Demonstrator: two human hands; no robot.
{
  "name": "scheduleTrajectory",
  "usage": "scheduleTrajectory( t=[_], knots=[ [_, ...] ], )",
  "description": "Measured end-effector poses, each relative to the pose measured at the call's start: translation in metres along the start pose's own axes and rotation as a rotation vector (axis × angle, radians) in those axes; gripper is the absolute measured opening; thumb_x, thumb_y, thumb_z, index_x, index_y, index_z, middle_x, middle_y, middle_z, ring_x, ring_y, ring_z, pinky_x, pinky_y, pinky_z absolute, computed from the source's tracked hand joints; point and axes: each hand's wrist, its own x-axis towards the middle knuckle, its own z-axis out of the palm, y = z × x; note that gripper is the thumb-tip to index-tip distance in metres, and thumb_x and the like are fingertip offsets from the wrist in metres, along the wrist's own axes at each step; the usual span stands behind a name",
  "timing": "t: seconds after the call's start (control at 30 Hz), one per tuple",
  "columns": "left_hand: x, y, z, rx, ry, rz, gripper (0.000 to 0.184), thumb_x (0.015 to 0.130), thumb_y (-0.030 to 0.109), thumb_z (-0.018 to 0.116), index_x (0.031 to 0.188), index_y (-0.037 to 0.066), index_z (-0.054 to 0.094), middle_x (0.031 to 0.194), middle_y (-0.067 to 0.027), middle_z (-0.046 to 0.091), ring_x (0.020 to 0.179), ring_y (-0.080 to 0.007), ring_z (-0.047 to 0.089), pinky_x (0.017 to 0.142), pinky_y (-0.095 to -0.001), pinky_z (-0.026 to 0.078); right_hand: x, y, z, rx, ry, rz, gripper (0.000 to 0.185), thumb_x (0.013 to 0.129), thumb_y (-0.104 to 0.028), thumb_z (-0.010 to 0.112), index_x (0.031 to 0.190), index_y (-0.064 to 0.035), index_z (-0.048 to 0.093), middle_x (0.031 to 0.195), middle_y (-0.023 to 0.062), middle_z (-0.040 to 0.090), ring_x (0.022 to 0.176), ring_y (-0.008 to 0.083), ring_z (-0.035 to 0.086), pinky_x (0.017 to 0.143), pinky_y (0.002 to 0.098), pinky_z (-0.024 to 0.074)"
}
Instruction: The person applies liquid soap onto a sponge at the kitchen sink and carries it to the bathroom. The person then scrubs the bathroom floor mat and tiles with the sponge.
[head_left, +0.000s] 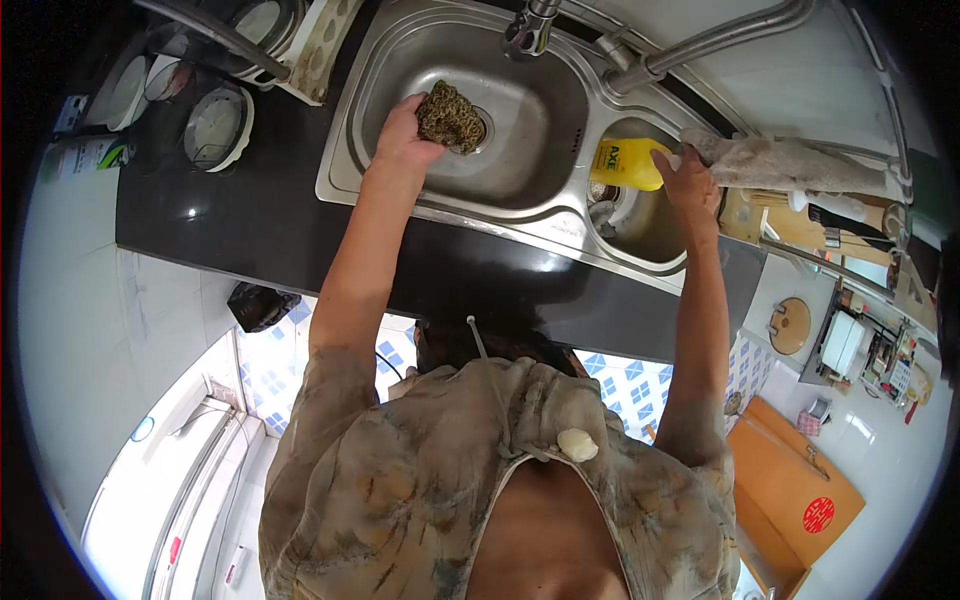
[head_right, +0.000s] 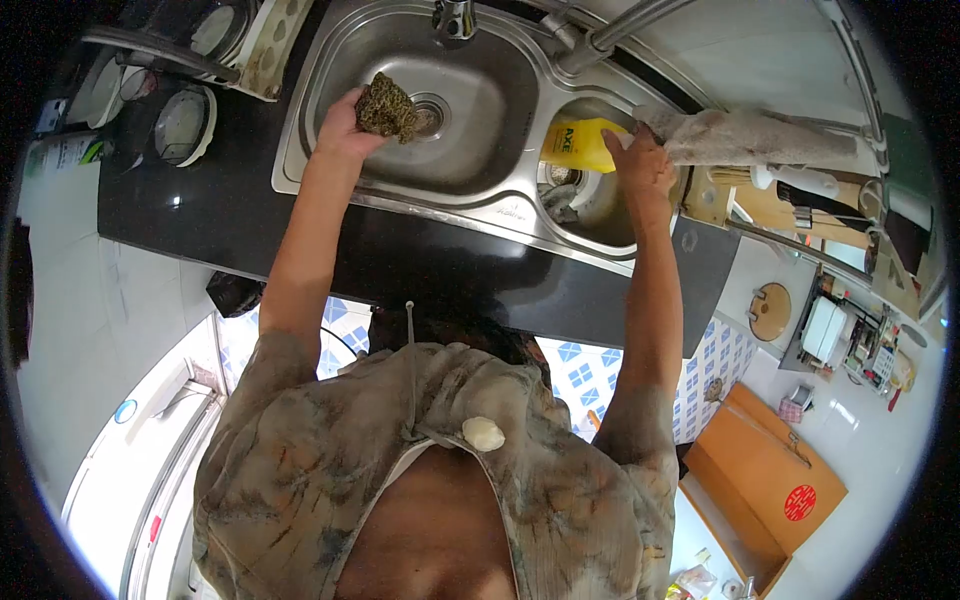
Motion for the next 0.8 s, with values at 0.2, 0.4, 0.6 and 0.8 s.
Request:
scheduleTrajectory(
  t=[0.2, 0.4, 0.6, 0.8],
  knots=[
    [-0.015, 0.003, 0.017, 0.049, 0.072, 0.041, 0.030, 0.101, 0.014, 0.033, 0.104, -0.002, 0.059, 0.104, -0.0187, 0.065, 0.096, -0.0335, 0.065, 0.089, -0.0521, 0.052, 0.008, 0.005, 0.008, 0.030, -0.088, 0.066, 0.056, 0.088, -0.058, 0.056, 0.107, -0.0075, 0.070, 0.107, 0.0228, 0.069, 0.103, 0.0410, 0.065, 0.090, 0.0485, 0.0507],
    [-0.014, 0.000, 0.020, 0.035, 0.071, 0.001, 0.032, 0.100, 0.014, 0.033, 0.107, -0.003, 0.059, 0.106, -0.0196, 0.066, 0.097, -0.0341, 0.065, 0.089, -0.0522, 0.053, 0.011, -0.007, 0.006, -0.070, -0.089, 0.190, 0.056, 0.088, -0.057, 0.058, 0.098, -0.0037, 0.069, 0.099, 0.0244, 0.070, 0.096, 0.0413, 0.068, 0.085, 0.0491, 0.0528],
    [-0.021, -0.003, 0.019, 0.035, 0.072, 0.014, 0.034, 0.102, 0.018, 0.033, 0.120, -0.001, 0.055, 0.123, -0.0197, 0.061, 0.114, -0.0341, 0.060, 0.102, -0.0553, 0.045, -0.041, -0.067, -0.031, 0.012, 0.134, 0.093, 0.046, 0.088, -0.048, 0.063, 0.103, -0.0051, 0.069, 0.096, 0.0220, 0.071, 0.086, 0.0381, 0.070, 0.073, 0.0443, 0.0562],
    [-0.039, -0.028, 0.033, 0.007, 0.028, -0.053, 0.032, 0.101, 0.018, 0.035, 0.111, 0.001, 0.061, 0.108, -0.0158, 0.067, 0.100, -0.0328, 0.065, 0.091, -0.0513, 0.052, -0.067, -0.173, 0.016, 1.475, -0.491, 0.062, 0.050, 0.098, -0.047, 0.051, 0.137, -0.0148, 0.055, 0.127, 0.0083, 0.064, 0.118, 0.0215, 0.059, 0.100, 0.0402, 0.0458]
  ],
)
